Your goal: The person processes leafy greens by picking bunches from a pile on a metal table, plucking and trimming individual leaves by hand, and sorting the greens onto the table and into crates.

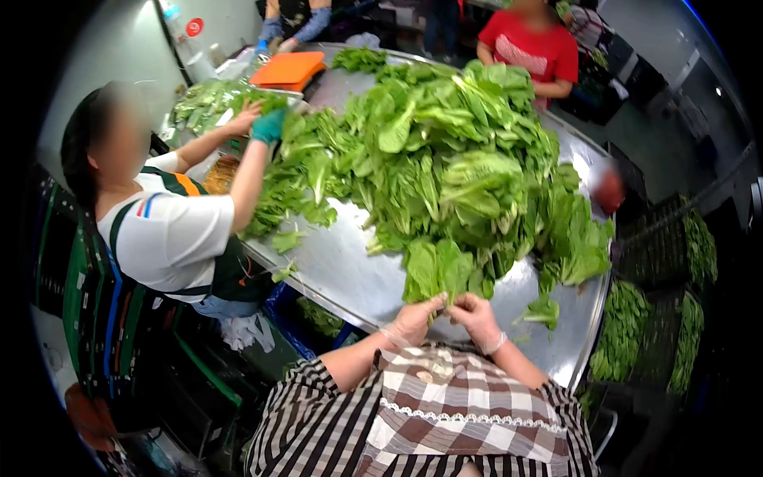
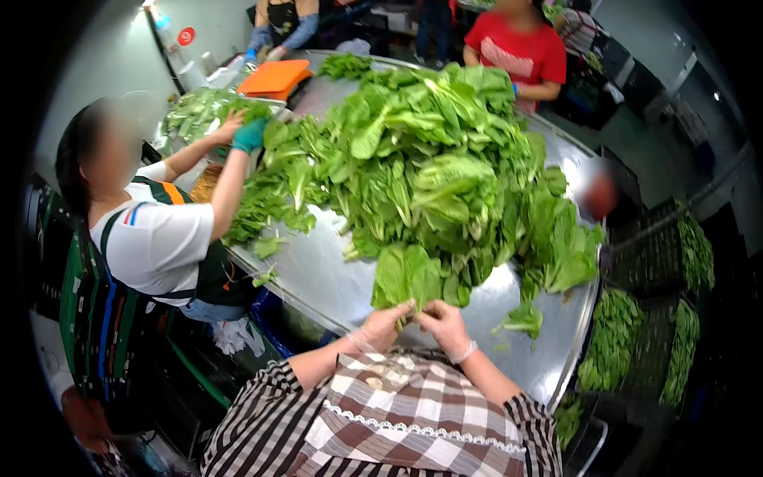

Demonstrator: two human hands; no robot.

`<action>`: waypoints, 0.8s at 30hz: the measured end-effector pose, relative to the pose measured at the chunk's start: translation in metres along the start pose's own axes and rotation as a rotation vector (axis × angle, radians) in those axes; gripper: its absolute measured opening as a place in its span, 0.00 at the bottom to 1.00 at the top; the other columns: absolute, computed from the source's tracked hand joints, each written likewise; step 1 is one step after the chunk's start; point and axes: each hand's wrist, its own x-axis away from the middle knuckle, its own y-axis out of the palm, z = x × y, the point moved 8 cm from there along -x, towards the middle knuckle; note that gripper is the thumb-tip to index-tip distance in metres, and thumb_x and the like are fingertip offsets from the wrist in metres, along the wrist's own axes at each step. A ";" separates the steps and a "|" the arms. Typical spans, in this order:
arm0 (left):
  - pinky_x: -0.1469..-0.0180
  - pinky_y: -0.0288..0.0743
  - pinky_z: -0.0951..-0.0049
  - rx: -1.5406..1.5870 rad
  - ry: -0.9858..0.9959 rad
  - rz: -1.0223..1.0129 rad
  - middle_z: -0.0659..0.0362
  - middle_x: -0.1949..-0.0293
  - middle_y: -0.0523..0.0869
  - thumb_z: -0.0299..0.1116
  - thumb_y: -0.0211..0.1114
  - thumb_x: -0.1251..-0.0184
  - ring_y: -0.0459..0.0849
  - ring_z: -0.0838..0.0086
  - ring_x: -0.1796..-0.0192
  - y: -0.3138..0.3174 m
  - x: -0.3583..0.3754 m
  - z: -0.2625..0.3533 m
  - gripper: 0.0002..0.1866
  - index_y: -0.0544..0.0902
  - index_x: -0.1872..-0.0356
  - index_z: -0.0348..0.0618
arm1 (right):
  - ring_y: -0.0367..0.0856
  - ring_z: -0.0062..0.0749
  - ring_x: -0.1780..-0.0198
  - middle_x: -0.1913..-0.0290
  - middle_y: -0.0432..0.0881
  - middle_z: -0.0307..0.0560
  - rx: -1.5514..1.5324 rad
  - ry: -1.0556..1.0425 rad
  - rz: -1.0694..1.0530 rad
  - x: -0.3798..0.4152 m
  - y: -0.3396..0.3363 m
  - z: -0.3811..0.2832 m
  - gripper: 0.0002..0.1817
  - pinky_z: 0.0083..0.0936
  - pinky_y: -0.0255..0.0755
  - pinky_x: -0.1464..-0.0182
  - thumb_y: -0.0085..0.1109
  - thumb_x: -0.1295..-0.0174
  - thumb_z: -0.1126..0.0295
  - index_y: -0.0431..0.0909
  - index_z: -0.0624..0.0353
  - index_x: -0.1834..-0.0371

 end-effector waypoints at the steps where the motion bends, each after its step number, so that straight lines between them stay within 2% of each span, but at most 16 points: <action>1: 0.46 0.76 0.69 0.008 -0.024 0.008 0.59 0.48 0.85 0.34 0.62 0.25 0.83 0.72 0.49 -0.001 0.000 -0.001 0.15 0.80 0.43 0.39 | 0.79 0.20 0.71 0.69 0.85 0.43 0.036 -0.033 0.008 0.003 0.001 -0.013 0.11 0.19 0.74 0.67 0.68 0.39 0.70 0.82 0.68 0.63; 3: 0.46 0.76 0.70 0.016 -0.076 0.032 0.59 0.48 0.85 0.34 0.62 0.26 0.83 0.72 0.49 -0.002 0.003 -0.004 0.14 0.81 0.45 0.40 | 0.81 0.21 0.70 0.69 0.84 0.43 0.077 -0.048 0.019 0.004 -0.001 -0.013 0.10 0.20 0.75 0.66 0.66 0.37 0.70 0.82 0.69 0.62; 4: 0.46 0.76 0.70 0.010 -0.093 0.045 0.58 0.47 0.85 0.33 0.63 0.27 0.83 0.72 0.49 -0.001 0.006 -0.001 0.14 0.81 0.45 0.40 | 0.81 0.21 0.69 0.69 0.85 0.43 -0.003 -0.038 0.036 0.003 -0.002 -0.006 0.10 0.21 0.75 0.66 0.65 0.36 0.70 0.82 0.69 0.62; 6: 0.45 0.76 0.70 0.037 0.017 0.016 0.59 0.48 0.85 0.32 0.65 0.28 0.82 0.72 0.49 0.002 0.001 0.004 0.15 0.80 0.44 0.40 | 0.82 0.23 0.68 0.67 0.85 0.43 -0.011 -0.005 -0.029 0.002 0.000 -0.005 0.10 0.21 0.76 0.63 0.64 0.35 0.70 0.82 0.70 0.61; 9: 0.46 0.76 0.70 0.083 0.103 -0.041 0.60 0.49 0.85 0.31 0.67 0.30 0.82 0.73 0.49 0.008 0.000 0.011 0.18 0.78 0.41 0.40 | 0.81 0.22 0.67 0.65 0.85 0.42 -0.118 0.056 -0.013 0.007 0.002 -0.004 0.10 0.21 0.76 0.62 0.63 0.34 0.70 0.81 0.69 0.59; 12: 0.47 0.76 0.69 0.085 0.108 -0.033 0.61 0.50 0.84 0.30 0.68 0.31 0.82 0.73 0.50 0.009 0.000 0.011 0.20 0.76 0.40 0.41 | 0.81 0.22 0.67 0.64 0.85 0.41 -0.108 0.041 -0.026 0.006 0.000 -0.001 0.09 0.21 0.76 0.62 0.62 0.33 0.71 0.81 0.68 0.58; 19: 0.49 0.75 0.71 -0.016 0.048 -0.049 0.62 0.52 0.84 0.28 0.65 0.30 0.82 0.74 0.52 0.002 -0.002 0.001 0.16 0.77 0.44 0.40 | 0.81 0.22 0.66 0.64 0.85 0.41 -0.063 0.013 -0.059 0.008 0.004 0.000 0.09 0.19 0.75 0.61 0.59 0.31 0.71 0.81 0.67 0.57; 24: 0.49 0.75 0.71 -0.002 0.088 -0.044 0.62 0.54 0.85 0.27 0.65 0.31 0.81 0.75 0.52 0.000 -0.001 -0.001 0.14 0.79 0.46 0.39 | 0.81 0.22 0.66 0.64 0.85 0.42 -0.097 0.018 -0.063 0.010 0.008 -0.003 0.08 0.19 0.75 0.61 0.57 0.30 0.72 0.80 0.67 0.58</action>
